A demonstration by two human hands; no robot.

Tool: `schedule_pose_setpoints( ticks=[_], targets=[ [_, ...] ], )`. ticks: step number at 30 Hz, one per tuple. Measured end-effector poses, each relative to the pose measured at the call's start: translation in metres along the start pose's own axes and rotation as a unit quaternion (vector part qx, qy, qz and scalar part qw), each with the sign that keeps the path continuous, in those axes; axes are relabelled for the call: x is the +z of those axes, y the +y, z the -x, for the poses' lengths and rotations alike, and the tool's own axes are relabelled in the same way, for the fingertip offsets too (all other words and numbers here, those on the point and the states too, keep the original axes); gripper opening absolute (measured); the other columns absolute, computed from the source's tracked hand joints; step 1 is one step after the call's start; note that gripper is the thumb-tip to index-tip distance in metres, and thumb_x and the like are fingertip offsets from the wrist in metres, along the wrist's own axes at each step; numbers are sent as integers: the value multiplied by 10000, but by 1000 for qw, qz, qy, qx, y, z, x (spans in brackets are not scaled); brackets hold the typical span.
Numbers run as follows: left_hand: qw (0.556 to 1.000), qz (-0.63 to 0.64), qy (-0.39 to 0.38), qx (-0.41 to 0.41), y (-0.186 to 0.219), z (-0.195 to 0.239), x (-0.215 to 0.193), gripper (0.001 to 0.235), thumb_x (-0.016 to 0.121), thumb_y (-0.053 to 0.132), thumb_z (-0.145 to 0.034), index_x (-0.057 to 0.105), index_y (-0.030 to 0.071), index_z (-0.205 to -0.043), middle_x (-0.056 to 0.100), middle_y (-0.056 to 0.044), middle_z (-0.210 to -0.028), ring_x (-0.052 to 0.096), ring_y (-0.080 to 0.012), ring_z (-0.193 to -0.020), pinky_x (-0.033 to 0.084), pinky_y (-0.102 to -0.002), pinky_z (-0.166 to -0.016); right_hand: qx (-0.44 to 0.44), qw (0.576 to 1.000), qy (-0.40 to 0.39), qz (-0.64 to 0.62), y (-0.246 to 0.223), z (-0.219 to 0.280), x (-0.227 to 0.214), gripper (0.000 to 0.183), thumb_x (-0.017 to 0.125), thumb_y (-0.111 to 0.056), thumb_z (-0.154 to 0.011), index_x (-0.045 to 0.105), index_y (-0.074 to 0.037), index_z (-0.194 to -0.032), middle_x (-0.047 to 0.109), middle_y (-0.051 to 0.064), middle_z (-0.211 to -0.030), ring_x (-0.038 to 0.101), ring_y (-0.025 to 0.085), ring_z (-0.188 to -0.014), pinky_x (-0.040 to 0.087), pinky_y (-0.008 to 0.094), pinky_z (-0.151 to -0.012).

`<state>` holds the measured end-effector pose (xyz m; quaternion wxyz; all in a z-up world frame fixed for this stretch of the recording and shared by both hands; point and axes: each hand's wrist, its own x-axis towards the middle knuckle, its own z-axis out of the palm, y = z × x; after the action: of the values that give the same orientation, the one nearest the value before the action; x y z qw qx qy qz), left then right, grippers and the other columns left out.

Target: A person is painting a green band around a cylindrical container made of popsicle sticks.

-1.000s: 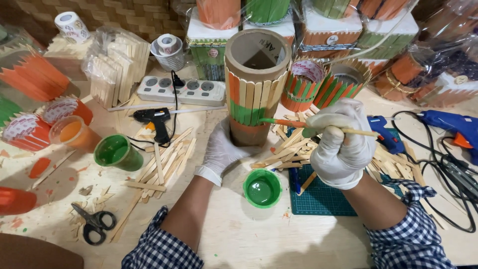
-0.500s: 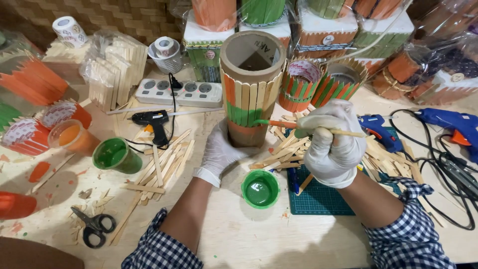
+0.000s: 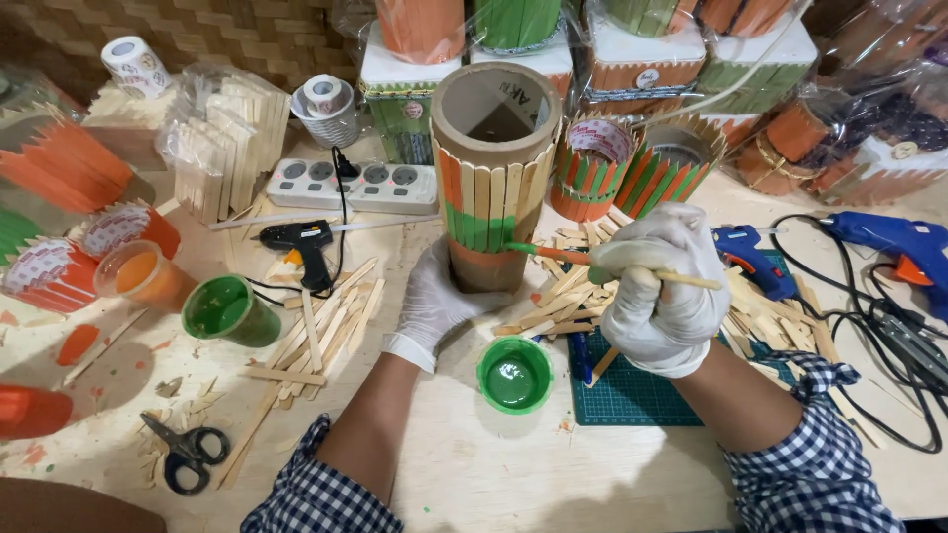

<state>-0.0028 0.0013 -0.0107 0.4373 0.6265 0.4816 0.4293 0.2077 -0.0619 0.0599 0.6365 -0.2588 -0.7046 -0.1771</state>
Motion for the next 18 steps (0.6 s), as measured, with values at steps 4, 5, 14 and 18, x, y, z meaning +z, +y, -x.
schedule_pose_setpoints(
  ticks=[4, 5, 14, 18],
  targets=[
    [1000, 9, 0, -2, 3, 1, 2, 933, 1012, 258, -424, 642, 76, -1262, 706, -210, -1207, 637, -405, -1237, 504, -564, -1053, 26, 999, -15, -8, 1, 3, -4, 449, 467, -261, -1100, 759, 36, -933, 663, 168, -799, 542, 295, -744, 492, 445, -817],
    [1000, 24, -1, 9, 2, 0, 1, 947, 1015, 246, -407, 644, 67, -1259, 710, -219, -1197, 643, -413, -1228, 504, -568, -1051, 3, 1000, -5, 14, 1, 2, -5, 466, 458, -278, -1097, 749, 13, -878, 661, 150, -747, 540, 310, -687, 496, 457, -775],
    [999, 20, 2, 27, -21, -8, 2, 974, 1027, 239, -395, 641, 77, -1275, 712, -206, -1199, 649, -385, -1226, 508, -546, -1055, -45, 997, 45, 41, 2, 9, -13, 561, 376, -371, -1089, 680, -76, -721, 658, 98, -641, 561, 306, -593, 487, 465, -720],
    [1000, 15, -9, 19, -12, -6, 0, 969, 1015, 236, -410, 631, 73, -1285, 710, -208, -1191, 651, -394, -1221, 514, -550, -1054, -22, 999, 26, 29, -6, 0, -4, 454, 452, -288, -1094, 710, -48, -807, 663, 59, -642, 585, 298, -598, 512, 455, -697]
  ],
)
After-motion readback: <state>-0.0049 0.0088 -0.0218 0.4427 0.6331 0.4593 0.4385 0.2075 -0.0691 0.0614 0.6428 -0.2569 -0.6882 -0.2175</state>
